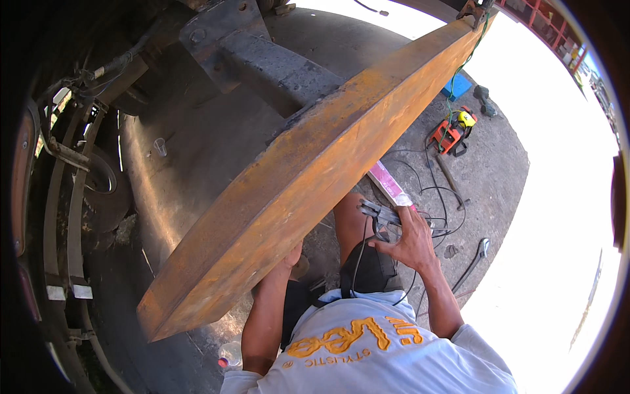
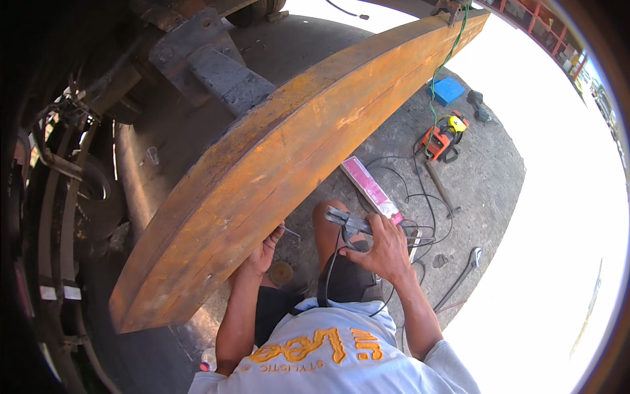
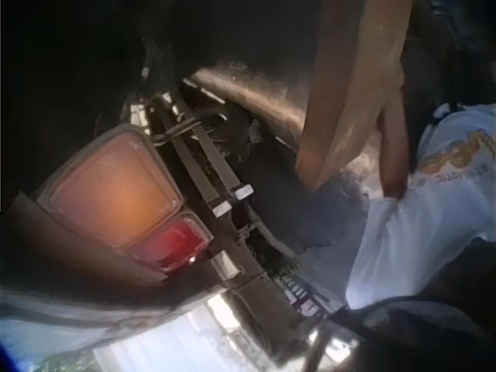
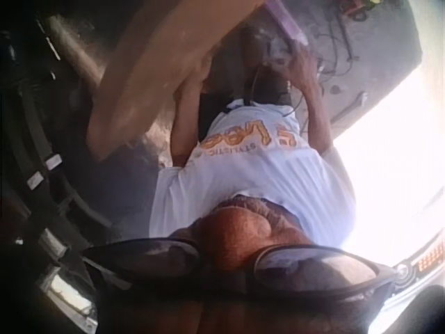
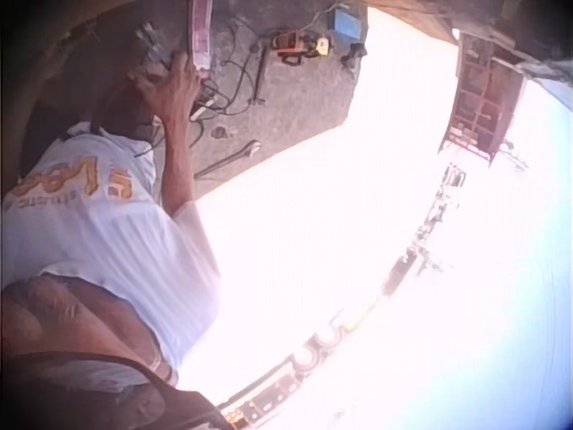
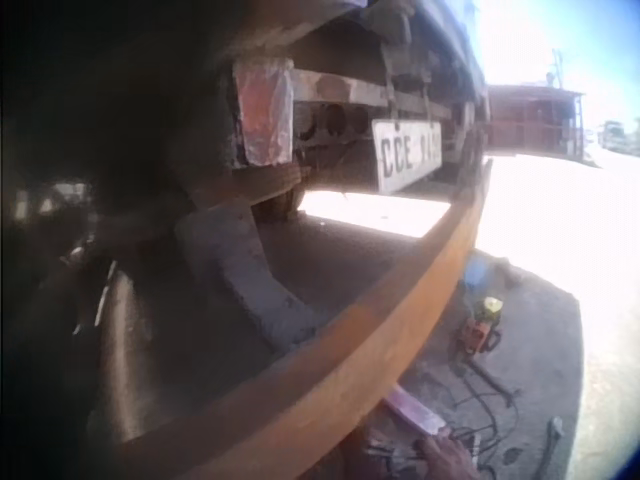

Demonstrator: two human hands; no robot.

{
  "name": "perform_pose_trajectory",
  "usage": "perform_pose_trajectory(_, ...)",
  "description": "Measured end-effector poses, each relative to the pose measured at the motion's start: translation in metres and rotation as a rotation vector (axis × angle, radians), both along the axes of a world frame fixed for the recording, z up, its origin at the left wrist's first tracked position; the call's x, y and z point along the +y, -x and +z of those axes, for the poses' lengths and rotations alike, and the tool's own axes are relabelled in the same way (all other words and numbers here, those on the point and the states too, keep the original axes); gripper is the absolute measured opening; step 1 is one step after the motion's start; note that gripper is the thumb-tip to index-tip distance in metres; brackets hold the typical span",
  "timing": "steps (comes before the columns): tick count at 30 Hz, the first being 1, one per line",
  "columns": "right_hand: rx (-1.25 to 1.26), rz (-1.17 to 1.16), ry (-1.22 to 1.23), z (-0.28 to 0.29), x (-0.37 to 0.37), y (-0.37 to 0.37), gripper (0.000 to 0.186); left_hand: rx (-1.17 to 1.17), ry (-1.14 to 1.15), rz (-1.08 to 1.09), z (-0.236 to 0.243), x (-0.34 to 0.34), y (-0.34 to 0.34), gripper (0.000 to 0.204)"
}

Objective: The person welds a curved metal bar to the rear frame of a vehicle using a handheld welding tool. They position the bar, apply welds along the seam, and adjust the bar's placement as needed.

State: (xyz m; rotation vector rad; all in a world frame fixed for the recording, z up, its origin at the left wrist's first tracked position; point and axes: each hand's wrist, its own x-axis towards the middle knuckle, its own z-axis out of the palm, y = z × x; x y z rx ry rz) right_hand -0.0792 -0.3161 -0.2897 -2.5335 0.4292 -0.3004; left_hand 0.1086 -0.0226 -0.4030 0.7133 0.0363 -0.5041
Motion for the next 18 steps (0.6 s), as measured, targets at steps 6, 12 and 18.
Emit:
perform_pose_trajectory(6,0.006,-0.078,-0.034,-0.004,-0.009,0.024,0.068,-0.073,0.017,-0.162,0.062,-0.08,0.007,0.029)
perform_pose_trajectory(12,-0.048,-0.118,0.014,-0.015,-0.008,0.03,0.067,-0.021,0.008,-0.257,0.086,-0.103,0.011,0.024)
perform_pose_trajectory(18,-0.071,-0.104,-0.025,-0.014,-0.011,0.027,0.054,0.008,0.024,-0.285,0.096,-0.121,0.022,0.014)
